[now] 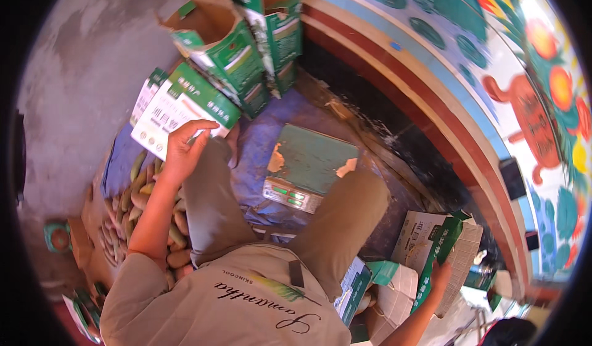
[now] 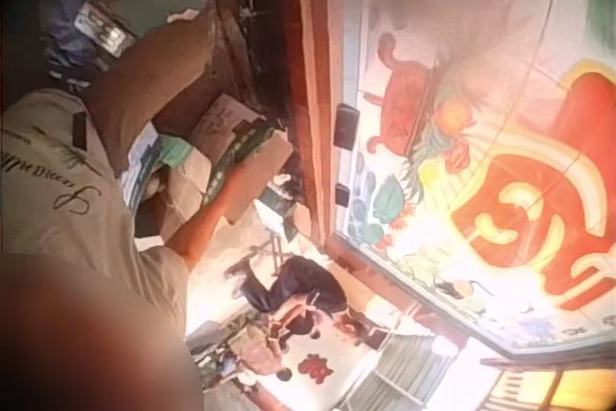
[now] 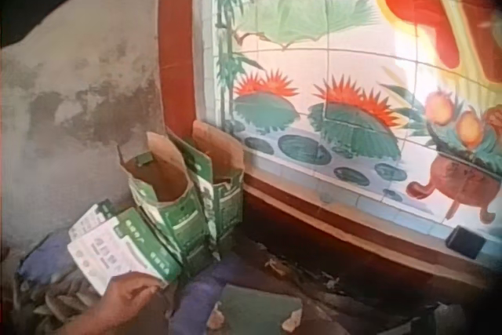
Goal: Picking up radishes from a pile, weighing them, and placing them into cardboard boxes.
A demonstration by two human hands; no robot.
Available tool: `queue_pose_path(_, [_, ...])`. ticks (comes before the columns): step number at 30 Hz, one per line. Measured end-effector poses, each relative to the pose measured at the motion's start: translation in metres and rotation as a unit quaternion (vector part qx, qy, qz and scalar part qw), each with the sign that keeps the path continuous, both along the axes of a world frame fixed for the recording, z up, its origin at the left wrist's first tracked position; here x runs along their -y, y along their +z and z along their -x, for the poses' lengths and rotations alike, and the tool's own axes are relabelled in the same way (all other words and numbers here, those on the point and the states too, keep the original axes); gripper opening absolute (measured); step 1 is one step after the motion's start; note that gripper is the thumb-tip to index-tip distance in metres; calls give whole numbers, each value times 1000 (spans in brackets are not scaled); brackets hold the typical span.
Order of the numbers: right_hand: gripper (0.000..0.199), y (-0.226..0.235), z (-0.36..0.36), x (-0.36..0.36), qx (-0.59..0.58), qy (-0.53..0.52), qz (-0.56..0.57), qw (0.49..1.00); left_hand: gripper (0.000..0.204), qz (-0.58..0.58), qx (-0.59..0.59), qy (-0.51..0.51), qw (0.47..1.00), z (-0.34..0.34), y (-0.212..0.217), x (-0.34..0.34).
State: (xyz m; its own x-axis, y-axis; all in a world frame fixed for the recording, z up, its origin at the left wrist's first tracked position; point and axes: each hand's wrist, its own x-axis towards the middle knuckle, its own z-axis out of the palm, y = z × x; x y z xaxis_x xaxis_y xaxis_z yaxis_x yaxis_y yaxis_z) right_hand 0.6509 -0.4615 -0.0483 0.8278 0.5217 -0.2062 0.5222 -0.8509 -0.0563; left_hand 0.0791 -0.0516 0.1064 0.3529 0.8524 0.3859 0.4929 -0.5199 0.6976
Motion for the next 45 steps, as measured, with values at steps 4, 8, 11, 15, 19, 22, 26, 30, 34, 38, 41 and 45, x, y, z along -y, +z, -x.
queue_pose_path(4, [14,61,51,-73,-93,112,-181,973,12,10,39,109,993,48,-15,10])
queue_pose_path(8, [14,98,86,-160,-131,177,-140,965,12,23,62,177,982,80,-30,26])
queue_pose_path(11, [14,101,99,-216,-144,259,-121,947,13,17,44,211,976,106,-49,36])
queue_pose_path(15, [15,97,126,-294,-105,391,-161,900,13,31,21,256,966,130,-68,53])
queue_pose_path(19, [18,118,187,-356,-89,531,-145,830,12,25,-2,282,959,153,-93,67])
queue_pose_path(22, [19,105,203,-378,-73,571,-107,811,11,26,-18,299,954,164,-103,76])
queue_pose_path(26, [21,104,235,-391,-69,617,-66,781,12,62,-26,330,942,179,-121,91])
queue_pose_path(30, [26,112,249,-384,-87,648,-72,754,13,65,-42,337,938,186,-132,100])
queue_pose_path(34, [27,113,222,-351,-21,514,-332,791,13,57,-45,338,938,186,-135,103])
queue_pose_path(38, [29,32,146,-288,50,134,-502,853,14,69,-40,331,940,186,-143,106])
queue_pose_path(41, [37,-61,129,-222,26,-52,-355,933,15,83,-66,333,937,184,-147,110])
queue_pose_path(45, [37,-104,107,-179,1,-41,-326,945,16,116,-108,316,936,181,-154,117])
